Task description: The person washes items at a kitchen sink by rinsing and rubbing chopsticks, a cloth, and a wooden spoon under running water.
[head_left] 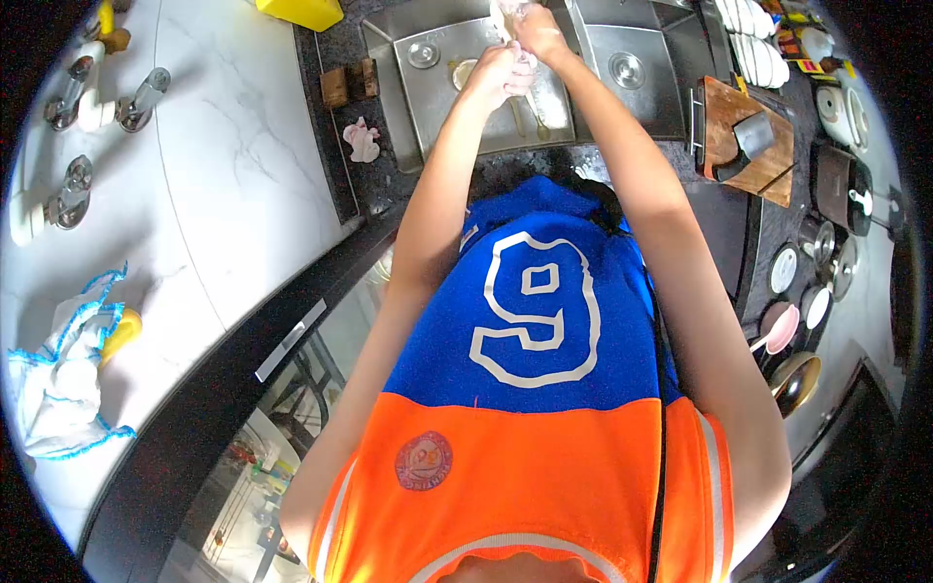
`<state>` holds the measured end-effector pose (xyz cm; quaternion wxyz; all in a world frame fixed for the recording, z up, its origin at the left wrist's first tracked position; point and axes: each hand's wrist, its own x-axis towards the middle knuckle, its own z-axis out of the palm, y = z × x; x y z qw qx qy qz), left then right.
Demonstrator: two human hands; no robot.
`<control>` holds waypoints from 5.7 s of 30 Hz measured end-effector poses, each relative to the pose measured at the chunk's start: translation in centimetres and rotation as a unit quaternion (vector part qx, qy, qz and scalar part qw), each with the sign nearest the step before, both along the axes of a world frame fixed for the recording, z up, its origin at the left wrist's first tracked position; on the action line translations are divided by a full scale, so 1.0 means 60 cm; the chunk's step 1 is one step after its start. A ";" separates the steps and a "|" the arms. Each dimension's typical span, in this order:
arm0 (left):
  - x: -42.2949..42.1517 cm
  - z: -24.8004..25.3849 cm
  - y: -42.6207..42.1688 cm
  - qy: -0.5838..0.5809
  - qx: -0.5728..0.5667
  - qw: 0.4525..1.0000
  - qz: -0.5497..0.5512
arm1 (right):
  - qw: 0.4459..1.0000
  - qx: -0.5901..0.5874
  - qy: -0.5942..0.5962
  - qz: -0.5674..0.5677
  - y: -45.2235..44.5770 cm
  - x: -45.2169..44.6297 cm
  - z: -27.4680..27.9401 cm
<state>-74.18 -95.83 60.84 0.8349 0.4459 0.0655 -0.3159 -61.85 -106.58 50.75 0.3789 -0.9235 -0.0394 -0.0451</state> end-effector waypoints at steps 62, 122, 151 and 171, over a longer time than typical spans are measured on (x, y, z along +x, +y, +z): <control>0.045 -0.025 -0.040 -0.140 0.237 0.914 0.298 | 0.950 0.079 -0.059 0.297 -0.093 -0.044 0.151; 0.082 -0.038 -0.069 0.005 0.092 0.947 0.307 | 0.935 0.333 0.039 0.113 0.037 0.017 0.073; 0.143 -0.078 -0.070 -0.020 0.054 0.893 0.445 | 0.996 0.057 0.039 0.052 0.027 0.008 0.108; 0.101 -0.026 -0.040 0.016 0.048 0.984 0.169 | 0.830 0.494 0.161 0.204 0.005 0.001 0.125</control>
